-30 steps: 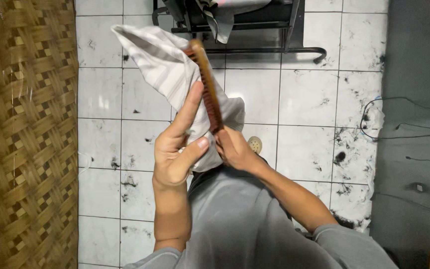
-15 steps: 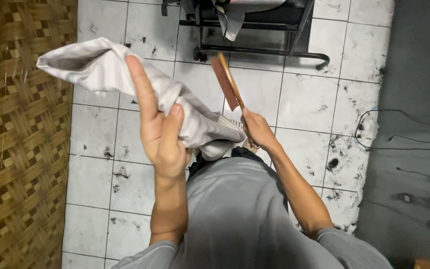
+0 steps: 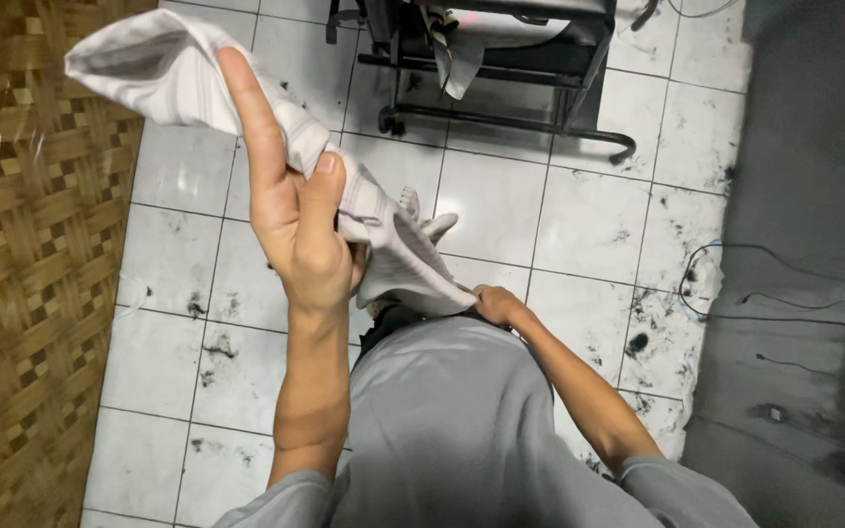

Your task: The person wipes a hair brush with a striped cloth to remove hair, turning the brush and cloth over multiple times, then folds the cloth and walks toward a trash bag.

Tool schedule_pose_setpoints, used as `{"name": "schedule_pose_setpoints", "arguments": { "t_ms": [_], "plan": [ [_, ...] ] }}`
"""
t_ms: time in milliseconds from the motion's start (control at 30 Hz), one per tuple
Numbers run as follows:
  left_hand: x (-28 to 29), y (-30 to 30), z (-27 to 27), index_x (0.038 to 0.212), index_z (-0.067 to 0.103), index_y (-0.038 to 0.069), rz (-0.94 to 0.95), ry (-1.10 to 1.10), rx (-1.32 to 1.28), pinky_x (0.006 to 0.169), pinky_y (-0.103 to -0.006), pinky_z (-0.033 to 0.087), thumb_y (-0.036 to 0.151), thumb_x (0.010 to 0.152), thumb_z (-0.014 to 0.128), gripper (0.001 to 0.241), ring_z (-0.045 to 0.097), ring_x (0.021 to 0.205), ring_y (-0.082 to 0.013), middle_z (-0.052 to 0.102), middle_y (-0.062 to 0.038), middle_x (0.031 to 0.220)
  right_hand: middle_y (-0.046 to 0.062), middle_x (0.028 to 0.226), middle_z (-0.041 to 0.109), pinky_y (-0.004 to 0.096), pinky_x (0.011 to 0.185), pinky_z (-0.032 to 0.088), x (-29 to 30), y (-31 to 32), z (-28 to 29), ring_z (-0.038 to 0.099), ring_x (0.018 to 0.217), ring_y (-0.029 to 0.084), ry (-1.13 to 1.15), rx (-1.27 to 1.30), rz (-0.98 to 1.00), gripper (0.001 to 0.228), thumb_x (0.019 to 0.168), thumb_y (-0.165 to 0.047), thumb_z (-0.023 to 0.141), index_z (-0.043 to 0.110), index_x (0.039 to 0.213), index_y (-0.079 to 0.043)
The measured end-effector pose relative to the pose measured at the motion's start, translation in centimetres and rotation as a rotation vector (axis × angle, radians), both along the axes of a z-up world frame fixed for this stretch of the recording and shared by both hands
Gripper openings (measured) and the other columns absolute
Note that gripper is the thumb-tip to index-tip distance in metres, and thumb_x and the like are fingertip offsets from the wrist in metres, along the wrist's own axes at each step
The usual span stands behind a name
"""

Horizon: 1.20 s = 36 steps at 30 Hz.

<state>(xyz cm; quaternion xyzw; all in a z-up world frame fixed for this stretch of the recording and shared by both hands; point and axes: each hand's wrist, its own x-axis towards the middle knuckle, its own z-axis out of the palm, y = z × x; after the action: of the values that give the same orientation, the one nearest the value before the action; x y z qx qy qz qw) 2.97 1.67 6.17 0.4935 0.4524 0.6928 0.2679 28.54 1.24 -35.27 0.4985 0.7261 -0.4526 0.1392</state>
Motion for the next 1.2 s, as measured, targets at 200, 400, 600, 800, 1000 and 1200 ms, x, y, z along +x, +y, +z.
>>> {"name": "schedule_pose_setpoints", "arguments": {
  "t_ms": [200, 400, 600, 800, 1000, 1200],
  "plan": [
    [-1.3, -0.2, -0.3, 0.167, 0.007, -0.003, -0.213, -0.036, -0.018, 0.132, -0.0253, 0.013, -0.006, 0.111, 0.045, 0.068, 0.013, 0.158, -0.0144, 0.006, -0.012, 0.175, 0.007, 0.058, 0.049, 0.039, 0.046, 0.042, -1.5, 4.2, 16.1, 0.047, 0.048, 0.019, 0.319, -0.049, -0.525, 0.06, 0.106, -0.049, 0.043, 0.056, 0.082, 0.004],
    [0.8, 0.7, -2.1, 0.165, 0.005, -0.005, -0.172, 0.303, 0.012, 0.134, -0.0303, 0.009, -0.006, 0.11, 0.042, 0.067, 0.006, 0.161, -0.0238, 0.005, -0.015, 0.175, -0.003, 0.068, 0.043, 0.025, 0.051, 0.036, -3.6, 1.1, 27.1, 0.039, 0.057, 0.007, 1.053, -0.224, -0.445, 0.046, 0.114, -0.041, 0.031, 0.047, 0.091, -0.004],
    [1.2, 1.8, -1.3, 0.166, 0.002, -0.003, -0.02, 0.414, 0.082, 0.134, -0.0281, 0.006, -0.005, 0.116, 0.045, 0.067, 0.001, 0.16, -0.0189, -0.003, -0.01, 0.171, 0.015, 0.074, 0.062, 0.043, 0.067, 0.047, -4.9, -0.5, 9.4, 0.057, 0.071, 0.03, 0.254, 0.096, -0.135, 0.05, 0.106, -0.039, 0.034, 0.067, 0.096, -0.003],
    [1.0, 1.3, -2.2, 0.167, -0.003, -0.005, 0.005, 0.218, 0.075, 0.134, -0.0273, 0.0, -0.006, 0.116, 0.043, 0.069, -0.005, 0.16, -0.0164, -0.006, -0.008, 0.171, 0.024, 0.069, 0.068, 0.045, 0.058, 0.059, 2.6, 0.1, 1.1, 0.071, 0.057, 0.037, -0.108, -0.071, -0.288, 0.069, 0.107, -0.047, 0.03, 0.068, 0.082, 0.005],
    [2.1, 1.1, -4.5, 0.166, 0.002, -0.005, 0.046, 0.337, 0.039, 0.134, -0.0288, 0.005, -0.005, 0.114, 0.04, 0.064, 0.003, 0.161, -0.0215, 0.002, -0.013, 0.171, -0.008, 0.052, 0.029, 0.028, 0.03, 0.022, 2.0, 2.0, 22.3, 0.021, 0.036, 0.007, 0.779, -0.245, -0.845, 0.051, 0.105, -0.057, 0.036, 0.038, 0.076, -0.015],
    [3.8, 2.4, -5.6, 0.164, 0.003, -0.007, 0.048, 0.474, 0.08, 0.135, -0.0315, 0.011, -0.002, 0.117, 0.04, 0.06, 0.007, 0.161, -0.0262, -0.001, -0.016, 0.174, -0.003, 0.062, 0.038, 0.025, 0.041, 0.03, -1.4, -2.1, 26.4, 0.034, 0.048, 0.007, 1.054, -0.229, -0.602, 0.053, 0.111, -0.053, 0.035, 0.041, 0.082, -0.009]
  ]
}}
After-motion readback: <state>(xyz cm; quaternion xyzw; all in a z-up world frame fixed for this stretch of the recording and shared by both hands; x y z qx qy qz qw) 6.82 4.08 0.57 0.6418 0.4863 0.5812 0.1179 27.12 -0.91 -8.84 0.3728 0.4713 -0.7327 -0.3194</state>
